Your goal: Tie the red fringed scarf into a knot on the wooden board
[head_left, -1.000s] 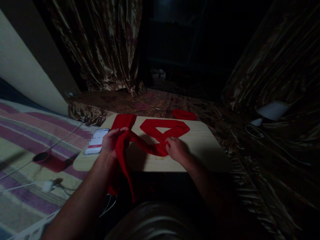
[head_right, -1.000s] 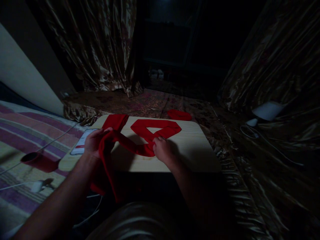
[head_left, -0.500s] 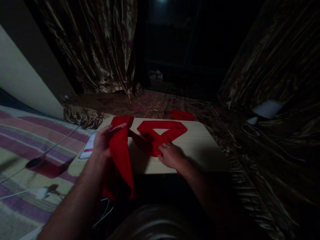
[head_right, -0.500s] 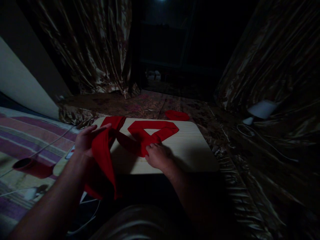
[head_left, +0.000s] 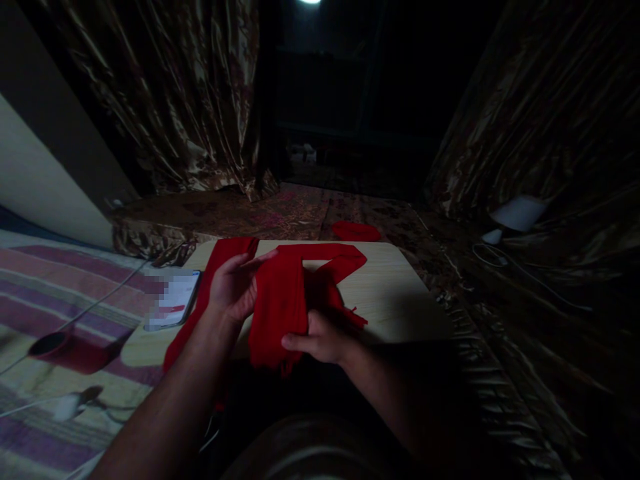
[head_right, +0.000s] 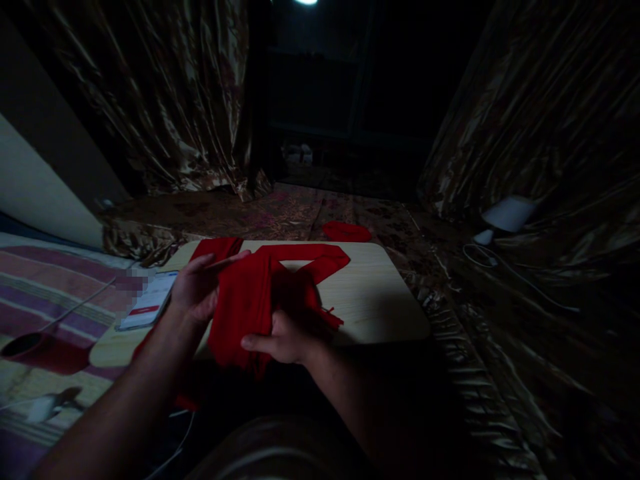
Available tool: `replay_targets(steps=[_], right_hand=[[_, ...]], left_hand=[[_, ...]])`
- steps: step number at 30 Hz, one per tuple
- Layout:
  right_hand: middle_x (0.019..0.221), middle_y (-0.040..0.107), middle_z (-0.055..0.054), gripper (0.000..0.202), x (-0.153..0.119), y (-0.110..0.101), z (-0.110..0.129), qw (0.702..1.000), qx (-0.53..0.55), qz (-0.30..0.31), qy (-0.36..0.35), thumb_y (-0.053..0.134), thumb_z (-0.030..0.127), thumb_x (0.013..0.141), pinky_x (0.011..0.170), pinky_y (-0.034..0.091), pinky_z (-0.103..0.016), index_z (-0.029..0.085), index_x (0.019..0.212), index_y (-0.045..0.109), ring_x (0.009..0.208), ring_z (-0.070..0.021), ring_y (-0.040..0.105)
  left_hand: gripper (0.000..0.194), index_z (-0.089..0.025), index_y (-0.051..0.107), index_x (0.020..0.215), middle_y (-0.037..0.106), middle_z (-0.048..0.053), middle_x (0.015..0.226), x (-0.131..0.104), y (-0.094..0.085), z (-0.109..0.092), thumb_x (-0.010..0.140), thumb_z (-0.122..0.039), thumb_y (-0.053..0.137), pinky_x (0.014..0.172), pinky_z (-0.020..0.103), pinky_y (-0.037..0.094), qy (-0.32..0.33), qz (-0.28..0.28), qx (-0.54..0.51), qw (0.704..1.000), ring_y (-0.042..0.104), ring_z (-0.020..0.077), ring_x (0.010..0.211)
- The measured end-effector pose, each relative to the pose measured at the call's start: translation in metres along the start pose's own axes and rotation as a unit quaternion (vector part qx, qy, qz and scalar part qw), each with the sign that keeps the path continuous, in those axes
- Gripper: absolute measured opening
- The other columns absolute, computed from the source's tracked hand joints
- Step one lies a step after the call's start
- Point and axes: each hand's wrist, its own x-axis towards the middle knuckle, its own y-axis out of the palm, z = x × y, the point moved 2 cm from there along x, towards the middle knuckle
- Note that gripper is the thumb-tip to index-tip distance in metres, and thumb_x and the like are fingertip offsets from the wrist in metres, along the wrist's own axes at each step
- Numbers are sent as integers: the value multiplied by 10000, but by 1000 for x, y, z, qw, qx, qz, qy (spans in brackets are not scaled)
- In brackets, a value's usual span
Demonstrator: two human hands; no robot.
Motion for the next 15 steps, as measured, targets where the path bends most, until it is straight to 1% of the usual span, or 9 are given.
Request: replay_targets(steps=[2, 3, 5, 7, 10, 12, 13, 15], right_hand=[[1151, 731, -80, 544, -5, -4, 11, 995, 102, 0, -12, 820, 420, 730, 1041, 480, -445, 184, 1193, 661, 1095, -264, 671], [1155, 732, -82, 554, -7, -9, 18, 990, 141, -14, -19, 825, 416, 718, 1048, 479, -459, 191, 1196, 659, 1104, -274, 672], [1134, 742, -87, 546, -10, -21, 37, 980, 186, -61, -40, 829, 416, 696, 1042, 493, -486, 199, 1170, 666, 1112, -298, 674], [1078, 758, -86, 490, -11, -36, 58, 971, 190, -129, -69, 822, 406, 687, 1011, 523, -505, 203, 1109, 677, 1111, -319, 679], [1024, 767, -84, 367, -8, -58, 89, 959, 160, -208, -108, 750, 395, 758, 975, 555, -514, 204, 1063, 677, 1126, -324, 678], [1012, 767, -86, 327, -4, -70, 108, 954, 139, -232, -133, 673, 411, 828, 958, 570, -504, 200, 1078, 673, 1128, -311, 680], [1011, 767, -89, 323, -2, -76, 116, 952, 129, -237, -144, 638, 418, 858, 951, 576, -495, 196, 1090, 671, 1126, -304, 683], [1019, 767, -93, 324, 2, -86, 131, 949, 116, -242, -165, 590, 420, 896, 941, 584, -477, 188, 1107, 669, 1118, -289, 688]], left_hand=[[476, -16, 608, 1274, 753, 196, 973, 6, -2, 3, 874, -238, 477, 732, 388, 640, 6, 4, -9, 1000, 750, 292, 872], [470, -11, 616, 1257, 752, 201, 972, 10, -3, 4, 872, -241, 476, 754, 395, 637, 10, 7, -9, 1000, 749, 293, 886], [464, -12, 626, 1234, 748, 209, 978, 18, -4, 7, 865, -251, 479, 790, 407, 629, 13, 20, 5, 1000, 745, 296, 915], [454, -29, 632, 1220, 743, 206, 991, 25, -3, 11, 850, -258, 500, 819, 414, 619, 2, 35, 32, 999, 740, 296, 941], [435, -89, 630, 1207, 736, 185, 1061, 32, 3, 21, 814, -264, 565, 827, 416, 608, -18, 38, 88, 995, 733, 300, 975], [445, -128, 614, 1212, 732, 168, 1090, 34, 5, 28, 791, -274, 613, 787, 403, 605, -12, 19, 136, 990, 737, 293, 950], [450, -140, 609, 1207, 735, 158, 1074, 35, 5, 32, 779, -279, 635, 753, 384, 600, 4, 2, 164, 986, 740, 279, 909], [424, -151, 621, 1152, 744, 121, 969, 37, 1, 38, 755, -292, 669, 688, 339, 574, 58, -41, 229, 971, 729, 236, 798]])
